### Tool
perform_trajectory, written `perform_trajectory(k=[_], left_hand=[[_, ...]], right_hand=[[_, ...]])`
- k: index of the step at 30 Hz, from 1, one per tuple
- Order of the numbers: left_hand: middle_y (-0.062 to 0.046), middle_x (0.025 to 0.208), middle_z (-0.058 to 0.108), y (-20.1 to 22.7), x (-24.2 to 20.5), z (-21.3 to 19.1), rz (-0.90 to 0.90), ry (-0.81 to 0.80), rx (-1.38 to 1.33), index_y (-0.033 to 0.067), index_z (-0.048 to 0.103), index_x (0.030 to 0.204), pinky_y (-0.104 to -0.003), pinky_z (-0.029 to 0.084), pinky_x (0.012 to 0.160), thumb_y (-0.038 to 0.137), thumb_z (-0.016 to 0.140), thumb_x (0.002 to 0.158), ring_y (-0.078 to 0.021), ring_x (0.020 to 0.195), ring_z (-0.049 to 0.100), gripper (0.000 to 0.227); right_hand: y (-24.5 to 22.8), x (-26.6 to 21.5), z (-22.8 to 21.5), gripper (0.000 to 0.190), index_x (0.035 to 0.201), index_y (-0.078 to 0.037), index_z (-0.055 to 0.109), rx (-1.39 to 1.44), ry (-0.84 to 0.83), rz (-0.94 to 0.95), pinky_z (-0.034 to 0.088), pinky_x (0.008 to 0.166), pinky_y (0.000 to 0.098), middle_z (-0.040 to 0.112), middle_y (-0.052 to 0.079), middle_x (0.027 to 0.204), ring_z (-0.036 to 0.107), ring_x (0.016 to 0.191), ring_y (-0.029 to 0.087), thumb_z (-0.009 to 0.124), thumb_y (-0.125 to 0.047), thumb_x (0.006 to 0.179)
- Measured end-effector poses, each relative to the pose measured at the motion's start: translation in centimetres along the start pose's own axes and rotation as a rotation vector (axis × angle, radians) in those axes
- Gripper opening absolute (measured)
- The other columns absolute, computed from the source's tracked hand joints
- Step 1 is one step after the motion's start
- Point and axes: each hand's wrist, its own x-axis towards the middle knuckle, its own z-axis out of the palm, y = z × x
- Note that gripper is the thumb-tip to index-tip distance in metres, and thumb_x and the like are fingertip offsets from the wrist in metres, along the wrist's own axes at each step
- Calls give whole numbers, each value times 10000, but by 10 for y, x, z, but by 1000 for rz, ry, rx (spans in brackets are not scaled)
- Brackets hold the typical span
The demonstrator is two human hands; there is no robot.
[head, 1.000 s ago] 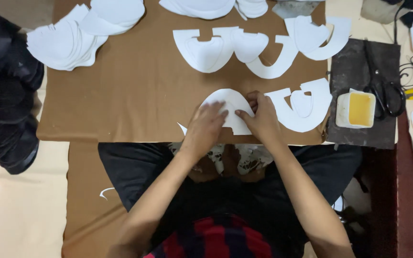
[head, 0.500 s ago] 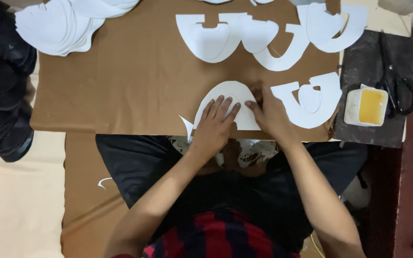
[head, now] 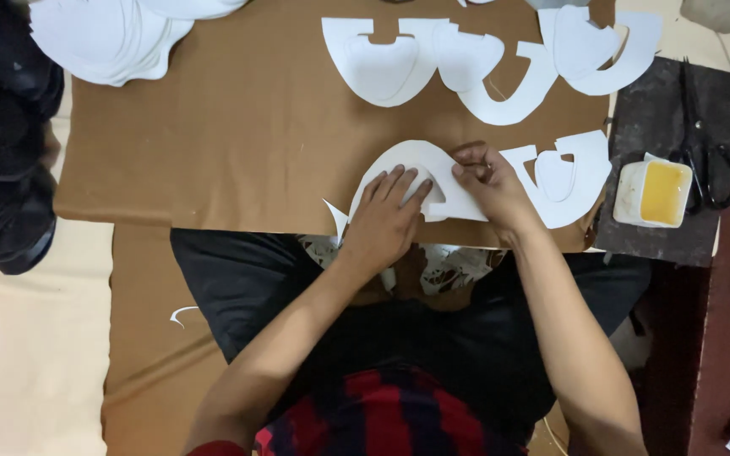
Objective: Applying adhesive to leather cut-outs and folding the edges to assemble components
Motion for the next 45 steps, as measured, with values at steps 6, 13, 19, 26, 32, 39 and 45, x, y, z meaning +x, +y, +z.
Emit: perform_trajectory(k=[6, 13, 19, 26, 32, 39, 45], left_hand=[[-35, 1239, 626, -22, 14, -4, -57, -88, -39, 148, 561, 1372, -389, 429, 972, 210, 415, 1062, -219, 1225, 594, 348], [-85, 1218, 542, -28, 17, 12, 117, -9, 126, 141, 561, 1408, -440, 411, 932, 78, 578, 935, -297, 1179, 520, 478], [-129, 1386, 509, -23, 18, 6, 162, 46, 167, 101, 555, 1411, -426, 389, 919, 22, 551, 942, -278, 1167, 514, 476], [-22, 1351, 615, -20, 15, -2, 246, 35, 85, 218, 661, 1291, -554, 324, 1025, 105, 560, 972, -247, 1211, 542, 353], [52, 1362, 590, -22, 14, 0, 160, -33, -28, 285, 670, 1260, -543, 286, 1067, 151, 513, 997, -205, 1255, 509, 334], [71, 1370, 580, -26, 15, -2, 152, -86, -84, 324, 664, 1289, -523, 253, 1072, 148, 450, 1024, -191, 1276, 482, 383], [55, 1384, 554, -20, 16, -10, 181, -100, -30, 360, 665, 1236, -551, 252, 1060, 173, 450, 1068, -223, 1292, 443, 331]], right_hand=[[28, 2, -15, 234, 1036, -55, 641, -161, -21, -91, 452, 604, 183, 457, -31, 784, 544, 735, 95, 814, -65, 879], [24, -3, -20, 240, 1093, -106, 645, -371, -79, -74, 532, 686, 317, 635, 85, 839, 618, 783, 187, 796, -128, 907], [17, -7, -31, 261, 1125, -52, 604, -297, -132, 62, 560, 534, 288, 661, 128, 863, 635, 751, 193, 759, -128, 928], [6, -16, -27, 218, 1102, -62, 659, -355, -147, 46, 512, 503, 299, 634, 111, 798, 625, 662, 180, 755, -131, 919], [-1, -34, -30, 285, 1155, -45, 627, -189, -188, 188, 488, 490, 270, 639, 123, 830, 612, 632, 160, 745, -135, 911], [14, -37, -29, 255, 1067, -4, 601, -13, -103, 254, 472, 366, 210, 657, 113, 713, 585, 481, 116, 753, -159, 932], [-1, -45, -21, 237, 1038, 5, 599, -213, -110, 235, 442, 351, 268, 687, 181, 715, 582, 453, 168, 751, -128, 916]])
